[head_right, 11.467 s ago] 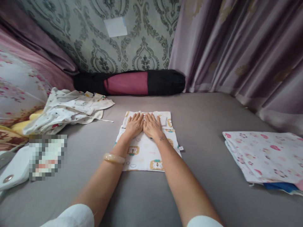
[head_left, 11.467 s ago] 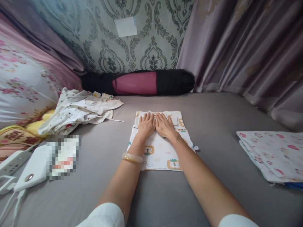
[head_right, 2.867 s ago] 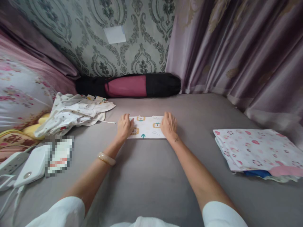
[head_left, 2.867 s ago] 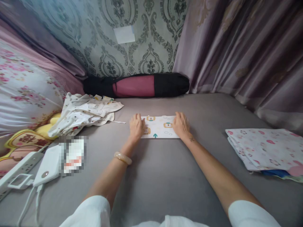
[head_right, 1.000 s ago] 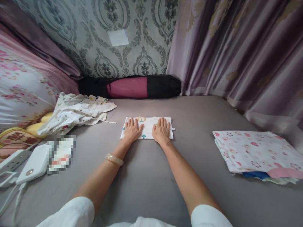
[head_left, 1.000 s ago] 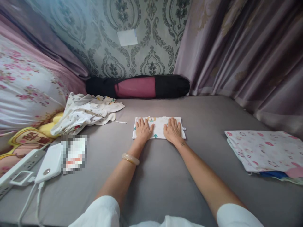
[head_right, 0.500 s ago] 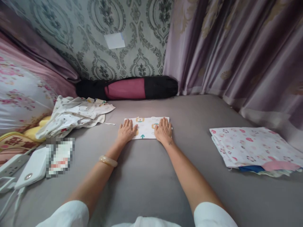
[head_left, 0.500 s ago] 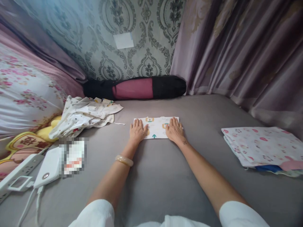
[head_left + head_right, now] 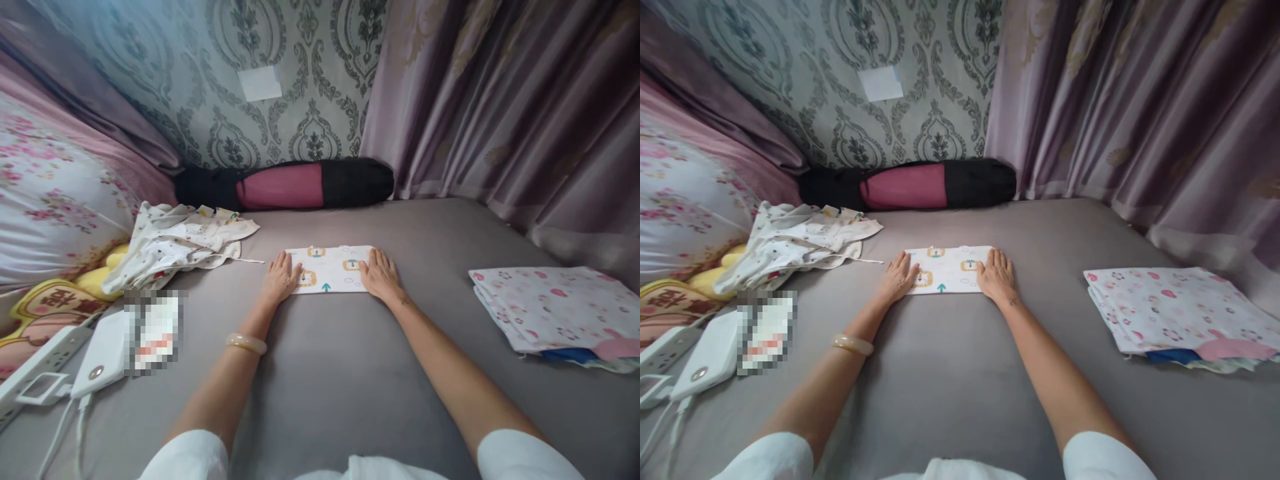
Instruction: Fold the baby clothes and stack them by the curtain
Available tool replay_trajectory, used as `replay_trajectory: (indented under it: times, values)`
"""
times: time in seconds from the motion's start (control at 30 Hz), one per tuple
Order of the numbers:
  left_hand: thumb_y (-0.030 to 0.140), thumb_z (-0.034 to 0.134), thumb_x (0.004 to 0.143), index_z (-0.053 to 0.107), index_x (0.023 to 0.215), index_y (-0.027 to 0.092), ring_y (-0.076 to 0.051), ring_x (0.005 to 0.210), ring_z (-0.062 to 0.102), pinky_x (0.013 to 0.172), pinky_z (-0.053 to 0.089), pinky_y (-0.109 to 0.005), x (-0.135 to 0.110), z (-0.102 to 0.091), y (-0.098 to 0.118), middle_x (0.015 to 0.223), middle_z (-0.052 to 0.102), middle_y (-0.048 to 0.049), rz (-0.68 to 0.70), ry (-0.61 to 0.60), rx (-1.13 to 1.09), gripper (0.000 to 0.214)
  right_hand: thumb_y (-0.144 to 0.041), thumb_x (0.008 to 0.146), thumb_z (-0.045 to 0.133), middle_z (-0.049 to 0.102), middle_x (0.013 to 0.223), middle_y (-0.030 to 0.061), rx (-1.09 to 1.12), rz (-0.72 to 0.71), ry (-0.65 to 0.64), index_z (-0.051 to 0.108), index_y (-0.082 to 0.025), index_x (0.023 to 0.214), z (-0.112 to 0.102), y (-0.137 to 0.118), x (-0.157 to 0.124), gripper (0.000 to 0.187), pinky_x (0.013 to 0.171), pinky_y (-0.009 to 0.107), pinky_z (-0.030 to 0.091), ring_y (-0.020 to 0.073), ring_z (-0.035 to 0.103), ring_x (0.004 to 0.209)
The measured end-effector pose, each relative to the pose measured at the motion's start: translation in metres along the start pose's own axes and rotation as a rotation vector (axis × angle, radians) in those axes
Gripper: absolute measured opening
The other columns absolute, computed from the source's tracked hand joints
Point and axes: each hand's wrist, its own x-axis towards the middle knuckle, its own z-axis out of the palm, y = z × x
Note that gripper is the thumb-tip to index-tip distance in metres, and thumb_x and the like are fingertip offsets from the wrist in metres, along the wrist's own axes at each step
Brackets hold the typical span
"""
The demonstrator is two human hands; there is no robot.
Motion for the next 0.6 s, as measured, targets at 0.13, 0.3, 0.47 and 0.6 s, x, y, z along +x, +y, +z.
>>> replay_trajectory:
  times: [0.13,0.3,0.47,0.6]
  values:
    - [0.044,0.031,0.1,0.042,0.143,0.005,-0.03,0.145,0.03,0.118,0.027,-0.047,-0.003,0.003,0.001,0.154,0.036,-0.0198,0.012,0.066,0.023,0.06,-0.037,0.101,0.021,0.028,0.157,0.0208,-0.016,0.011,-0.027,0.027,0.002,0.15,-0.002,-0.001,0.002,0.063,0.116,0.046,0.021,0.0287,0.027,0.143]
    - [0.04,0.033,0.1,0.052,0.134,0.008,-0.028,0.142,0.037,0.116,0.031,-0.043,-0.007,0.005,-0.001,0.149,0.045,-0.0183,0.083,0.186,0.024,0.051,-0.033,0.099,0.025,0.031,0.156,0.0204,-0.007,0.013,0.006,0.031,0.002,0.149,-0.004,-0.008,0.004,0.061,0.117,0.049,0.017,0.0296,0.027,0.144]
    - [0.041,0.032,0.1,0.053,0.134,0.01,-0.026,0.142,0.037,0.118,0.029,-0.043,-0.012,0.005,-0.001,0.146,0.049,-0.0157,0.198,0.25,0.017,0.051,-0.031,0.099,0.026,0.029,0.157,0.019,0.034,-0.078,0.092,0.033,0.0,0.148,-0.006,-0.022,0.008,0.059,0.118,0.046,0.015,0.0289,0.024,0.146]
    - [0.042,0.033,0.1,0.054,0.135,0.013,-0.026,0.143,0.036,0.118,0.027,-0.044,-0.013,0.007,-0.001,0.147,0.049,-0.0137,0.258,0.215,0.05,0.05,-0.034,0.099,0.025,0.028,0.157,0.0224,0.058,-0.029,0.08,0.033,0.002,0.147,0.0,-0.026,0.013,0.061,0.117,0.045,0.019,0.0307,0.025,0.145]
